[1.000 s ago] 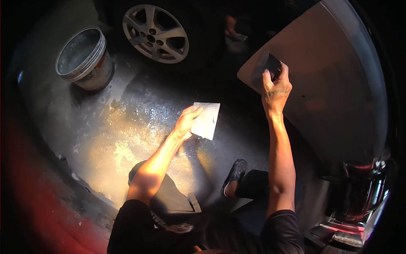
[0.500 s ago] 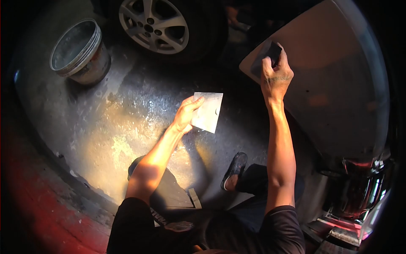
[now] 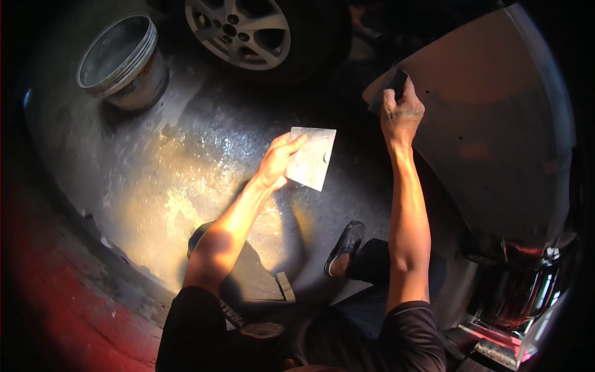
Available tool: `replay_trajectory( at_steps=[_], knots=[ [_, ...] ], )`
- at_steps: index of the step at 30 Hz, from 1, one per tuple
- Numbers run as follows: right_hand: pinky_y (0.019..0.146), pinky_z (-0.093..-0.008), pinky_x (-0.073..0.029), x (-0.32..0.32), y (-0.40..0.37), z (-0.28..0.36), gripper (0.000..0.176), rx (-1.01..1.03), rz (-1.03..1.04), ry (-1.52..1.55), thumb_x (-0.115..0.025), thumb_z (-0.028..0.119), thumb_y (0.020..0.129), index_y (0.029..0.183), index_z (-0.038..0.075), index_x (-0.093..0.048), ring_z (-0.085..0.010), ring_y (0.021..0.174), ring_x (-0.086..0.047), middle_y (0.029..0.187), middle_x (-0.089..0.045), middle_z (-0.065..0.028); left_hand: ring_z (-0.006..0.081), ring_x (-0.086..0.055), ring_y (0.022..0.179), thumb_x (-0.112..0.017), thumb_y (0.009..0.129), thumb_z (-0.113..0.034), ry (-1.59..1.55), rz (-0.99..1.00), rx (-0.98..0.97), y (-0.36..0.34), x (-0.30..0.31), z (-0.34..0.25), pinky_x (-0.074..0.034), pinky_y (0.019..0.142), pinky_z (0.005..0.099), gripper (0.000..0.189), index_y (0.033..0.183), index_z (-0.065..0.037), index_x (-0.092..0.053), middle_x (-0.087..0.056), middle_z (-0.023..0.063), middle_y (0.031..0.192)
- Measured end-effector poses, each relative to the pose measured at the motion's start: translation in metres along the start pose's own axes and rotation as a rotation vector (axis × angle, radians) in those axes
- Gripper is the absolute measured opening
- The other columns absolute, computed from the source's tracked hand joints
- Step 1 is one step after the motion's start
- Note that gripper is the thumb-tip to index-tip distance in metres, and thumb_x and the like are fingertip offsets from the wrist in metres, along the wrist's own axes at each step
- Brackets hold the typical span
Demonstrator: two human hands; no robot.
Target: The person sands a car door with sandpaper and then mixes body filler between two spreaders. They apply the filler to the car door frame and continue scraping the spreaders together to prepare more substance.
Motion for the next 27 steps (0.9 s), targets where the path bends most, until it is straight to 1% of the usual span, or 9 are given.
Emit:
replay_trajectory(
  at_steps=[4, 8, 14, 16, 17, 19, 23, 25, 27],
  knots=[
    [0.079, -0.0445, -0.06, -0.013, -0.005, -0.011, 0.043, 0.015, -0.001, -0.01, -0.057, 0.011, 0.091, 0.131, -0.002, -0.066, -0.0404, 0.08, -0.077, 0.083, -0.072, -0.0251, 0.0181, -0.075, 0.102, -0.062, 0.109, -0.024, 0.002, -0.002, -0.003, -0.001, 0.0, -0.002, -0.061, 0.092, 0.0335, 0.032, 0.129, 0.0, -0.065, -0.075, 0.0099, 0.117],
    [0.079, -0.0451, -0.059, -0.015, -0.01, -0.003, 0.044, 0.002, 0.009, 0.03, -0.057, 0.011, 0.091, 0.132, -0.001, -0.066, -0.0409, 0.082, -0.077, 0.083, -0.072, -0.0258, 0.0181, -0.074, 0.102, -0.062, 0.109, -0.025, 0.025, -0.012, -0.009, -0.002, 0.0, -0.003, -0.061, 0.092, 0.0336, 0.032, 0.129, -0.001, -0.066, -0.075, 0.0102, 0.118],
    [0.079, -0.0464, -0.059, -0.018, -0.013, -0.008, 0.044, 0.017, 0.025, -0.024, -0.059, 0.011, 0.091, 0.133, 0.0, -0.065, -0.0426, 0.082, -0.076, 0.084, -0.072, -0.0262, 0.0181, -0.074, 0.104, -0.062, 0.109, -0.025, 0.015, -0.01, -0.008, -0.002, 0.0, -0.002, -0.06, 0.093, 0.0338, 0.032, 0.13, -0.001, -0.066, -0.075, 0.0103, 0.12],
    [0.081, -0.0476, -0.059, -0.016, -0.014, -0.004, 0.044, -0.034, 0.069, 0.08, -0.059, 0.01, 0.092, 0.134, 0.0, -0.064, -0.0449, 0.084, -0.075, 0.085, -0.072, -0.0276, 0.0183, -0.074, 0.105, -0.062, 0.109, -0.025, 0.018, -0.012, -0.008, -0.003, -0.001, -0.003, -0.06, 0.093, 0.0338, 0.032, 0.13, -0.001, -0.066, -0.075, 0.0104, 0.12],
    [0.081, -0.0476, -0.059, -0.016, -0.014, -0.004, 0.044, -0.034, 0.07, 0.079, -0.059, 0.01, 0.092, 0.134, 0.0, -0.064, -0.0449, 0.084, -0.075, 0.085, -0.072, -0.0276, 0.0184, -0.074, 0.105, -0.062, 0.109, -0.025, 0.023, -0.012, -0.009, -0.003, -0.002, -0.003, -0.06, 0.094, 0.0338, 0.032, 0.13, 0.0, -0.066, -0.075, 0.0104, 0.12],
    [0.082, -0.0482, -0.058, -0.017, -0.015, -0.006, 0.044, -0.008, 0.06, 0.015, -0.059, 0.01, 0.092, 0.134, -0.001, -0.064, -0.0462, 0.086, -0.075, 0.087, -0.071, -0.0288, 0.0184, -0.074, 0.105, -0.062, 0.109, -0.024, 0.021, -0.013, -0.01, -0.003, -0.002, -0.003, -0.06, 0.094, 0.0337, 0.032, 0.13, -0.001, -0.066, -0.075, 0.0105, 0.12],
    [0.083, -0.0481, -0.058, -0.025, -0.017, -0.016, 0.044, -0.033, 0.068, 0.009, -0.06, 0.009, 0.092, 0.134, -0.001, -0.064, -0.0463, 0.088, -0.075, 0.087, -0.072, -0.0294, 0.0185, -0.074, 0.106, -0.062, 0.109, -0.024, 0.007, -0.008, -0.006, -0.002, -0.002, -0.001, -0.06, 0.094, 0.0339, 0.032, 0.13, -0.001, -0.066, -0.075, 0.0106, 0.12],
    [0.083, -0.0483, -0.058, -0.028, -0.019, -0.018, 0.042, 0.036, 0.035, -0.013, -0.06, 0.009, 0.092, 0.133, -0.001, -0.064, -0.0465, 0.088, -0.075, 0.088, -0.072, -0.0295, 0.0186, -0.074, 0.105, -0.062, 0.109, -0.024, 0.003, -0.004, -0.011, -0.002, 0.0, -0.001, -0.06, 0.094, 0.0341, 0.032, 0.13, -0.001, -0.066, -0.075, 0.0106, 0.12],
    [0.083, -0.0484, -0.058, -0.03, -0.021, -0.018, 0.042, 0.028, 0.043, -0.01, -0.06, 0.008, 0.093, 0.133, -0.002, -0.064, -0.0467, 0.089, -0.075, 0.088, -0.072, -0.0295, 0.0188, -0.074, 0.105, -0.062, 0.109, -0.025, -0.003, -0.002, -0.016, -0.002, 0.0, -0.001, -0.06, 0.094, 0.0343, 0.032, 0.129, -0.001, -0.066, -0.075, 0.0107, 0.12]
  ],
)
Point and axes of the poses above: each hand's wrist, its own y-axis towards the middle knuckle, its own x-axis out of the back of the hand, z = x × y, the point moved 5 cm from there along y, towards the middle knuckle
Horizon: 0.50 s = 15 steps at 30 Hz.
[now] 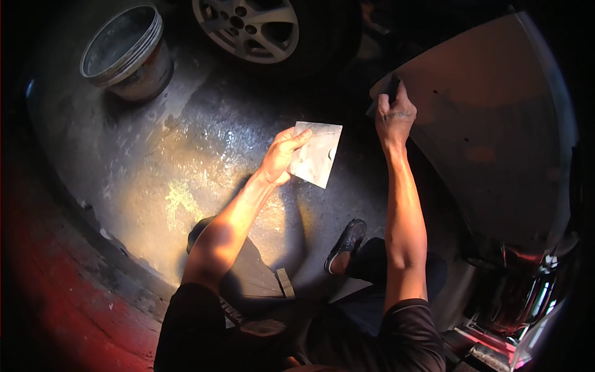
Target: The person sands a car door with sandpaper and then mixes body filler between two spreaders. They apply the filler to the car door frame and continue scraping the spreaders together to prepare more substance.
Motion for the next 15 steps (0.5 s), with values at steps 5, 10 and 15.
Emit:
replay_trajectory(
  at_steps=[5, 10, 15],
  knots=[
    [0.082, -0.0488, -0.058, -0.0054, -0.0034, -0.0018, 0.041, 0.0, 0.015, -0.003, -0.06, 0.007, 0.092, 0.132, -0.003, -0.063, -0.0475, 0.089, -0.074, 0.089, -0.072, -0.0289, 0.0192, -0.074, 0.105, -0.063, 0.108, -0.025, -0.005, 0.0, 0.0, -0.0009, -0.0016, -0.0017, -0.06, 0.094, 0.0346, 0.032, 0.129, -0.001, -0.066, -0.075, 0.0108, 0.119],
    [0.083, -0.0492, -0.058, -0.0064, -0.004, 0.0013, 0.043, 0.01, 0.022, -0.016, -0.058, 0.005, 0.09, 0.132, -0.003, -0.062, -0.0483, 0.089, -0.074, 0.09, -0.072, -0.0293, 0.0189, -0.074, 0.104, -0.063, 0.108, -0.025, -0.008, -0.004, -0.004, -0.001, -0.0022, -0.002, -0.06, 0.093, 0.0343, 0.032, 0.129, -0.001, -0.066, -0.075, 0.0107, 0.119],
    [0.084, -0.05, -0.058, -0.0072, -0.0058, 0.0013, 0.044, 0.026, -0.012, 0.03, -0.057, 0.006, 0.091, 0.133, -0.003, -0.062, -0.0486, 0.089, -0.074, 0.09, -0.072, -0.0299, 0.0182, -0.074, 0.104, -0.063, 0.109, -0.025, -0.001, -0.007, -0.002, -0.0022, -0.0038, -0.0042, -0.06, 0.093, 0.0337, 0.032, 0.129, 0.0, -0.066, -0.075, 0.0105, 0.118]
  ],
)
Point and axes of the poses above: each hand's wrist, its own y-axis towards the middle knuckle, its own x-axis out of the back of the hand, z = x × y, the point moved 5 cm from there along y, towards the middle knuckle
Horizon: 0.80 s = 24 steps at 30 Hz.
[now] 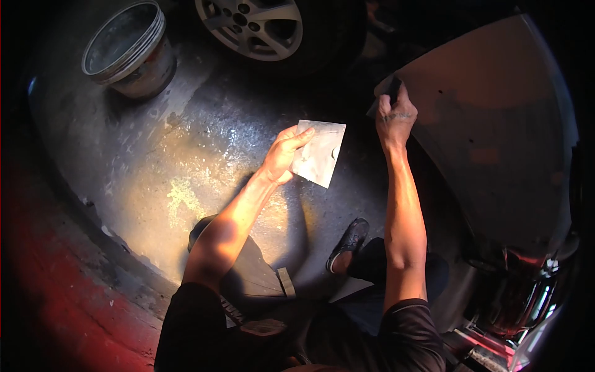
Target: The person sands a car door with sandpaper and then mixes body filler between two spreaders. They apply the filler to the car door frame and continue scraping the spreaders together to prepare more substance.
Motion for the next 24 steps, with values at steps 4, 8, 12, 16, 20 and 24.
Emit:
replay_trajectory(
  at_steps=[4, 8, 12, 16, 20, 24],
  knots=[
    [0.085, -0.05, -0.058, -0.002, -0.002, -0.004, 0.045, -0.034, 0.045, 0.031, -0.057, 0.006, 0.09, 0.134, -0.003, -0.062, -0.0488, 0.089, -0.073, 0.09, -0.072, -0.0303, 0.0206, -0.075, 0.103, -0.062, 0.109, -0.022, -0.017, -0.015, -0.003, 0.0, -0.002, -0.001, -0.062, 0.092, 0.0363, 0.028, 0.125, 0.0, -0.065, -0.075, 0.0119, 0.116],
    [0.084, -0.0502, -0.058, -0.005, -0.006, -0.004, 0.046, 0.013, 0.028, -0.027, -0.059, 0.005, 0.089, 0.134, -0.002, -0.062, -0.0489, 0.089, -0.073, 0.09, -0.071, -0.0303, 0.0203, -0.075, 0.102, -0.062, 0.109, -0.022, -0.018, -0.014, -0.002, 0.0, -0.001, 0.0, -0.062, 0.092, 0.0361, 0.027, 0.125, 0.0, -0.065, -0.075, 0.0116, 0.115],
    [0.083, -0.0515, -0.057, -0.012, -0.01, -0.011, 0.046, -0.009, 0.045, -0.054, -0.059, 0.004, 0.088, 0.134, -0.002, -0.062, -0.0494, 0.089, -0.072, 0.09, -0.07, -0.0307, 0.02, -0.075, 0.102, -0.062, 0.109, -0.023, -0.019, -0.01, 0.001, 0.0, 0.0, 0.0, -0.062, 0.092, 0.0359, 0.027, 0.125, 0.0, -0.065, -0.075, 0.0113, 0.115],
    [0.083, -0.0523, -0.057, -0.017, -0.013, -0.014, 0.047, -0.035, 0.071, -0.035, -0.059, 0.004, 0.088, 0.135, -0.002, -0.062, -0.0505, 0.089, -0.072, 0.091, -0.069, -0.0318, 0.0195, -0.075, 0.102, -0.062, 0.109, -0.023, -0.009, -0.021, -0.005, -0.001, 0.001, -0.001, -0.062, 0.091, 0.0353, 0.027, 0.125, -0.001, -0.065, -0.075, 0.011, 0.115],
    [0.083, -0.0519, -0.057, -0.03, -0.024, -0.03, 0.047, -0.048, 0.082, -0.044, -0.059, 0.004, 0.088, 0.135, -0.003, -0.061, -0.0513, 0.092, -0.071, 0.091, -0.069, -0.0327, 0.0191, -0.075, 0.102, -0.061, 0.11, -0.024, -0.007, -0.02, -0.008, -0.001, 0.002, -0.001, -0.062, 0.091, 0.0351, 0.028, 0.125, -0.001, -0.065, -0.075, 0.0108, 0.115],
    [0.085, -0.0493, -0.056, -0.039, -0.043, -0.046, 0.041, -0.105, 0.166, -0.009, -0.061, 0.007, 0.092, 0.131, -0.005, -0.061, -0.0492, 0.094, -0.072, 0.092, -0.069, -0.0334, 0.0194, -0.075, 0.102, -0.061, 0.11, -0.025, 0.029, -0.051, -0.018, -0.002, 0.004, 0.0, -0.062, 0.091, 0.0355, 0.029, 0.126, -0.001, -0.065, -0.075, 0.0106, 0.116]
  ],
)
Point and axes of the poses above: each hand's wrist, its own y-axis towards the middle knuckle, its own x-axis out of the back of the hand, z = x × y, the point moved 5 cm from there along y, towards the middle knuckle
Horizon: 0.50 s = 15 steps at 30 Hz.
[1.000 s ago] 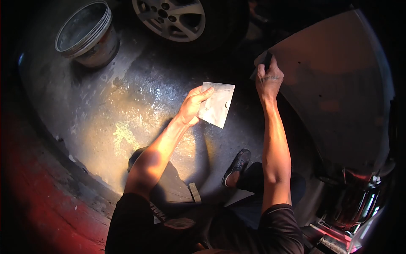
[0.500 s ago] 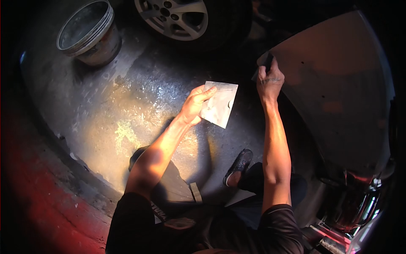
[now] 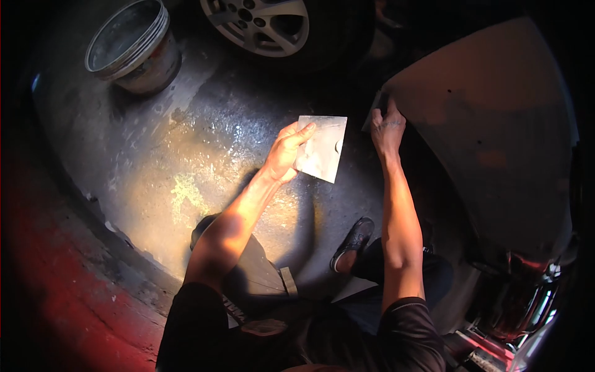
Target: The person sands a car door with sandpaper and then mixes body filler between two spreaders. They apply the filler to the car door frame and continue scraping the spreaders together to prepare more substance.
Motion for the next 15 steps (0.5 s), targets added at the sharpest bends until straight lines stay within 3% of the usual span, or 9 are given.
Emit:
replay_trajectory(
  at_steps=[2, 4, 7, 8, 10, 12, 13, 14, 15],
  knots=[
    [0.085, -0.0466, -0.057, 0.006, -0.02, -0.006, 0.037, -0.037, 0.027, 0.027, -0.062, 0.009, 0.094, 0.129, -0.005, -0.061, -0.0448, 0.092, -0.074, 0.092, -0.069, -0.0326, 0.0182, -0.073, 0.106, -0.062, 0.109, -0.029, 0.001, -0.117, -0.1, -0.001, 0.005, 0.0, -0.06, 0.094, 0.035, 0.034, 0.131, -0.003, -0.064, -0.074, 0.0094, 0.12],
    [0.084, -0.0386, -0.057, 0.013, -0.043, -0.017, 0.031, -0.22, 0.07, 0.278, -0.064, 0.013, 0.098, 0.124, -0.005, -0.062, -0.0287, 0.087, -0.074, 0.094, -0.071, -0.0242, 0.0194, -0.072, 0.11, -0.062, 0.11, -0.029, -0.014, -0.152, -0.127, 0.001, 0.011, 0.002, -0.06, 0.097, 0.0366, 0.035, 0.133, -0.003, -0.063, -0.072, 0.0099, 0.123],
    [0.09, -0.0254, -0.049, 0.029, -0.086, -0.001, 0.021, -0.2, 0.056, 0.531, -0.064, 0.005, 0.102, 0.123, 0.001, -0.065, -0.0094, 0.098, -0.061, 0.103, -0.067, -0.002, 0.023, -0.068, 0.122, -0.061, 0.11, -0.031, -0.05, -0.219, -0.197, 0.002, 0.017, 0.001, -0.057, 0.105, 0.0409, 0.04, 0.139, -0.003, -0.059, -0.069, 0.011, 0.133],
    [0.087, -0.0245, -0.05, 0.03, -0.1, 0.009, 0.026, -0.2, 0.042, 0.674, -0.064, -0.002, 0.1, 0.125, 0.002, -0.065, -0.0096, 0.095, -0.062, 0.105, -0.069, -0.002, 0.023, -0.068, 0.122, -0.061, 0.11, -0.031, -0.049, -0.217, -0.19, 0.003, 0.017, 0.005, -0.057, 0.105, 0.0409, 0.04, 0.139, -0.003, -0.059, -0.069, 0.011, 0.133],
    [0.088, -0.0275, -0.054, 0.031, -0.119, 0.032, 0.033, -0.109, 0.046, 0.66, -0.063, -0.01, 0.098, 0.128, 0.001, -0.067, -0.015, 0.094, -0.068, 0.11, -0.073, -0.0057, 0.0225, -0.069, 0.121, -0.063, 0.11, -0.03, -0.04, -0.233, -0.169, 0.004, 0.016, 0.014, -0.058, 0.104, 0.0402, 0.041, 0.139, -0.002, -0.059, -0.069, 0.0111, 0.132],
    [0.089, -0.0319, -0.057, 0.023, -0.126, 0.051, 0.04, 0.208, 0.058, 0.467, -0.062, -0.015, 0.094, 0.13, 0.001, -0.069, -0.0242, 0.095, -0.074, 0.115, -0.076, -0.0125, 0.022, -0.07, 0.118, -0.063, 0.11, -0.029, -0.027, -0.225, -0.175, 0.002, 0.008, 0.016, -0.058, 0.103, 0.0392, 0.04, 0.139, -0.002, -0.06, -0.07, 0.011, 0.13],
    [0.096, -0.0364, -0.057, 0.013, -0.13, 0.044, 0.055, 0.203, 0.123, 0.412, -0.056, -0.019, 0.081, 0.13, 0.002, -0.068, -0.0387, 0.109, -0.074, 0.122, -0.073, -0.0218, 0.0214, -0.07, 0.116, -0.063, 0.11, -0.029, -0.014, -0.22, -0.19, 0.002, 0.005, 0.016, -0.058, 0.103, 0.0382, 0.039, 0.138, -0.002, -0.06, -0.071, 0.0108, 0.129],
    [0.094, -0.0383, -0.059, 0.001, -0.135, 0.027, 0.053, 0.179, 0.293, 0.435, -0.055, -0.02, 0.08, 0.127, 0.002, -0.068, -0.0398, 0.108, -0.074, 0.12, -0.074, -0.022, 0.0214, -0.07, 0.116, -0.063, 0.11, -0.029, -0.012, -0.218, -0.182, 0.002, 0.003, 0.015, -0.058, 0.103, 0.0382, 0.039, 0.138, -0.002, -0.06, -0.071, 0.0108, 0.129],
    [0.094, -0.0391, -0.059, -0.002, -0.145, 0.005, 0.052, 0.147, 0.263, 0.376, -0.055, -0.02, 0.079, 0.124, 0.002, -0.068, -0.0398, 0.109, -0.074, 0.12, -0.074, -0.0218, 0.0208, -0.071, 0.114, -0.063, 0.11, -0.029, 0.043, -0.182, -0.215, 0.002, 0.0, 0.009, -0.058, 0.102, 0.0372, 0.038, 0.137, -0.002, -0.061, -0.071, 0.0106, 0.127]
  ],
)
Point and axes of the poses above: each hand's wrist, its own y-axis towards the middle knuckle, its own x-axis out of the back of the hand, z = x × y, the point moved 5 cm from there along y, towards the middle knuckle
